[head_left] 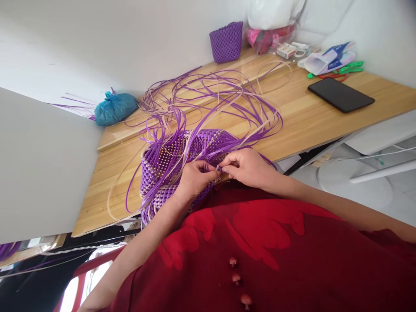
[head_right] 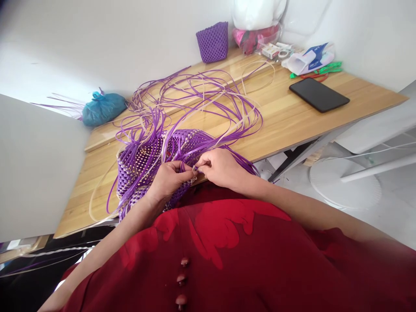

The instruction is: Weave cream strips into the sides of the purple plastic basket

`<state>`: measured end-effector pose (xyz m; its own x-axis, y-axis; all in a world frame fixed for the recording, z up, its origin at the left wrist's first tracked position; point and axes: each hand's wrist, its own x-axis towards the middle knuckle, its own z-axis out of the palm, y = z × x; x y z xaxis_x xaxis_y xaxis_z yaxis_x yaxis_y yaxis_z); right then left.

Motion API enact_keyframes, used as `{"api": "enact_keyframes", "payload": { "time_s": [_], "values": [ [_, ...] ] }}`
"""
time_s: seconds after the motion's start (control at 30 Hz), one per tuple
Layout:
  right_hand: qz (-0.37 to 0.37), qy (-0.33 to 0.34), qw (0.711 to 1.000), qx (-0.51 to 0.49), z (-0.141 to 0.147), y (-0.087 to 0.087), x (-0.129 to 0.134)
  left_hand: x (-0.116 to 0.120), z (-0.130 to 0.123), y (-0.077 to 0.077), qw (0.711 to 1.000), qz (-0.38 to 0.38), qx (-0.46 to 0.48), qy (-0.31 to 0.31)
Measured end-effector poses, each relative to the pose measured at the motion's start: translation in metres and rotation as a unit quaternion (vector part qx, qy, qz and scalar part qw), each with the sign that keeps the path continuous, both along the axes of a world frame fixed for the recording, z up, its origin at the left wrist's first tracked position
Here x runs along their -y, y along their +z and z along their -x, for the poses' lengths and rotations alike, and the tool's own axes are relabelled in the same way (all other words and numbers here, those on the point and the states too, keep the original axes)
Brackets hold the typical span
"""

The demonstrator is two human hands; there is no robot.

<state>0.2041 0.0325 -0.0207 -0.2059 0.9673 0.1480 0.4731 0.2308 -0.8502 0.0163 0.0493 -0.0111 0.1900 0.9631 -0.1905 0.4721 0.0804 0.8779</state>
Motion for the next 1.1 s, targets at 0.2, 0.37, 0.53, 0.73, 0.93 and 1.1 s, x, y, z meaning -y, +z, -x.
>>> {"api": "enact_keyframes", "payload": {
  "time_s": [0.2,0.37,0.53,0.73,0.93,1.1],
  "values": [
    [-0.005,0.026,0.999,0.03,0.006,0.009,-0.005,0.001,0.0,0.001,1.0,-0.003,-0.004,-0.014],
    [-0.058,0.068,0.995,0.051,0.006,0.011,-0.008,0.001,0.001,0.002,1.0,-0.009,-0.012,-0.018],
    [-0.081,0.063,0.993,0.058,0.009,0.015,-0.006,-0.001,0.003,0.001,0.999,0.017,0.014,-0.025],
    [-0.189,0.052,0.937,0.288,0.023,0.021,-0.003,-0.002,0.0,0.001,0.999,-0.009,-0.034,-0.039],
    [-0.114,0.043,0.968,0.22,0.02,0.029,0.003,0.0,-0.003,0.0,0.994,-0.061,-0.067,-0.058],
    [0.124,0.166,0.977,-0.049,0.006,0.073,0.001,0.005,-0.003,-0.009,0.994,-0.06,-0.065,-0.068]
  ]
}}
